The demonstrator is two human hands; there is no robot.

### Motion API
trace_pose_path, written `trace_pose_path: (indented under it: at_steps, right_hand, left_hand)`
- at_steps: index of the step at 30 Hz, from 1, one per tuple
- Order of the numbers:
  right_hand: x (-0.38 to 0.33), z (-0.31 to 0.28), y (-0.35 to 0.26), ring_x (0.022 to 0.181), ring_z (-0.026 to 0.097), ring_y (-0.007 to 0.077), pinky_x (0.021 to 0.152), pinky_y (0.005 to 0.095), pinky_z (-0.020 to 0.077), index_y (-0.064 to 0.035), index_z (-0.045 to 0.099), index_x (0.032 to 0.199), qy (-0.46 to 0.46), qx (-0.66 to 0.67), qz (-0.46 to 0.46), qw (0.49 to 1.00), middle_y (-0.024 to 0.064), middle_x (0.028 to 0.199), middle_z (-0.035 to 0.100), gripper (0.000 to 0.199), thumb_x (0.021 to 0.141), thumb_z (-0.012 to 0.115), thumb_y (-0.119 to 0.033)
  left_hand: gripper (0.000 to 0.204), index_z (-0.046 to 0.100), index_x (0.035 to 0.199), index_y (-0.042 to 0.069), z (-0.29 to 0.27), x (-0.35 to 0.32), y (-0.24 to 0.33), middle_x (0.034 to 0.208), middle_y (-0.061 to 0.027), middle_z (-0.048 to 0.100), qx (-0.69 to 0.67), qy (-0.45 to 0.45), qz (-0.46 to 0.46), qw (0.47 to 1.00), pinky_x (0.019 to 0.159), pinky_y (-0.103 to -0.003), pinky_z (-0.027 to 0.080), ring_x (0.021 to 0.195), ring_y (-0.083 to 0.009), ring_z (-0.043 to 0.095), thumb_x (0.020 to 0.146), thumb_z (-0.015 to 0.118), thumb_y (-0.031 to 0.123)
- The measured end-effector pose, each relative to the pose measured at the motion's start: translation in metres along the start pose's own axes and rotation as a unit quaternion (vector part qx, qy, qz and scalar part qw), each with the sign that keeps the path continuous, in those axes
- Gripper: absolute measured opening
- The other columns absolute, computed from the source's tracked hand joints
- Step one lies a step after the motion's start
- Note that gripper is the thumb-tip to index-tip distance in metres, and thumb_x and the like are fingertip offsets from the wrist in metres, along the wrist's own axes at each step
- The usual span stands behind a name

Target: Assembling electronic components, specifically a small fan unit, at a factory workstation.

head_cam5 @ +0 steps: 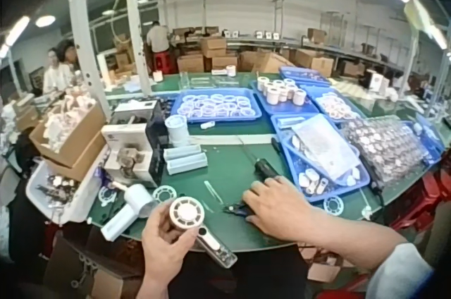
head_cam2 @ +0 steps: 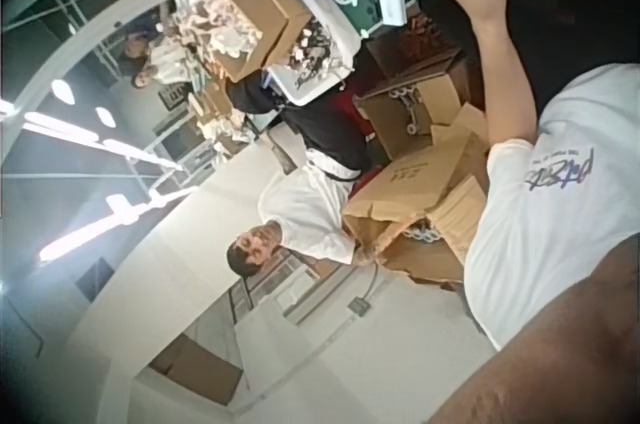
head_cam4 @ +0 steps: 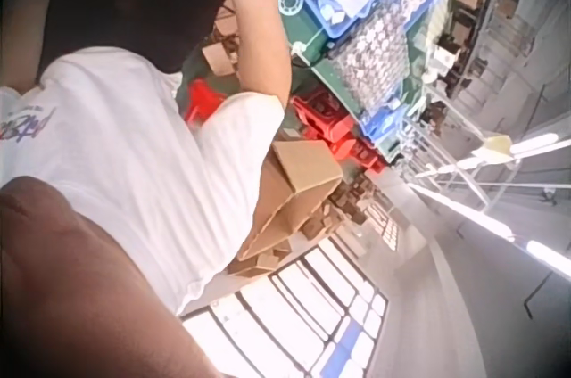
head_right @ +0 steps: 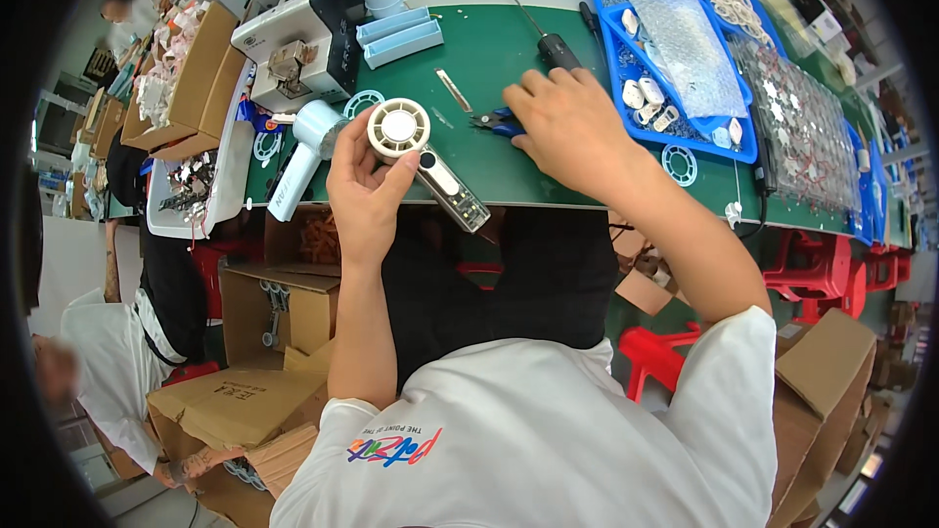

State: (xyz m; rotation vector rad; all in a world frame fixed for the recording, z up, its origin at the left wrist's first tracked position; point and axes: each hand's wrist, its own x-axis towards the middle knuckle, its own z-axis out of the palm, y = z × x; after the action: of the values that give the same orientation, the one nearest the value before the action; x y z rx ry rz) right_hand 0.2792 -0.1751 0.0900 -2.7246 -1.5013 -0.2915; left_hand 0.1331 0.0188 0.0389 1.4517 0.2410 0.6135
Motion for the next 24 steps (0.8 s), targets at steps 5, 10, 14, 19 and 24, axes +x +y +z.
trace_pose_path:
  at_steps: [5,10,14,19,24]
  right_hand:
    - [0.026,-0.022,-0.015,0.103,0.065,0.0313,0.098,0.0442,0.0484,-0.0060,0.063,0.111,-0.133,0.005,0.101,0.986,0.0128,0.117,0.064,0.032,0.087,0.077,-0.020]
    - [0.049,-0.003,0.000,0.105,0.064,0.0312,0.100,0.0443,0.0473,-0.0059,0.065,0.111,-0.058,-0.019,0.140,0.988,0.0131,0.119,0.064,0.030,0.089,0.074,-0.022]
    - [0.051,0.015,0.003,0.111,0.063,0.0308,0.104,0.0441,0.0461,-0.0051,0.067,0.112,0.083,-0.044,0.068,0.993,0.0137,0.123,0.064,0.030,0.090,0.073,-0.025]
    - [0.034,0.018,-0.011,0.120,0.060,0.0301,0.108,0.0450,0.0437,-0.0035,0.068,0.116,0.121,0.033,-0.128,0.984,0.0144,0.129,0.064,0.036,0.090,0.073,-0.028]
    - [-0.009,0.017,-0.016,0.134,0.053,0.0290,0.116,0.0440,0.0379,-0.0035,0.065,0.129,0.026,0.050,-0.120,0.991,0.0132,0.140,0.060,0.046,0.092,0.072,-0.030]
  left_hand:
    - [0.061,0.051,0.142,-0.002,-0.007,0.002,-0.001,0.129,-0.0192,0.062,0.010,-0.013,-0.021,1.000,0.088,-0.030,0.059,0.108,-0.0231,0.067,0.086,0.075,-0.002]
    - [0.060,0.052,0.141,-0.003,-0.008,0.002,-0.004,0.128,-0.0184,0.062,0.031,-0.035,-0.036,0.998,0.085,-0.029,0.059,0.105,-0.0218,0.067,0.086,0.074,-0.002]
    - [0.059,0.053,0.140,-0.004,-0.005,0.004,-0.004,0.127,-0.0180,0.062,0.044,-0.041,-0.037,0.998,0.084,-0.029,0.059,0.103,-0.0211,0.067,0.085,0.075,-0.001]
    - [0.058,0.055,0.139,-0.004,-0.002,0.008,-0.001,0.126,-0.0178,0.062,0.046,-0.036,-0.042,0.997,0.083,-0.029,0.059,0.103,-0.0208,0.067,0.085,0.076,0.000]
    - [0.058,0.056,0.138,-0.004,-0.006,0.007,-0.001,0.126,-0.0179,0.062,0.090,-0.045,-0.037,0.994,0.083,-0.029,0.059,0.102,-0.0209,0.067,0.084,0.076,0.002]
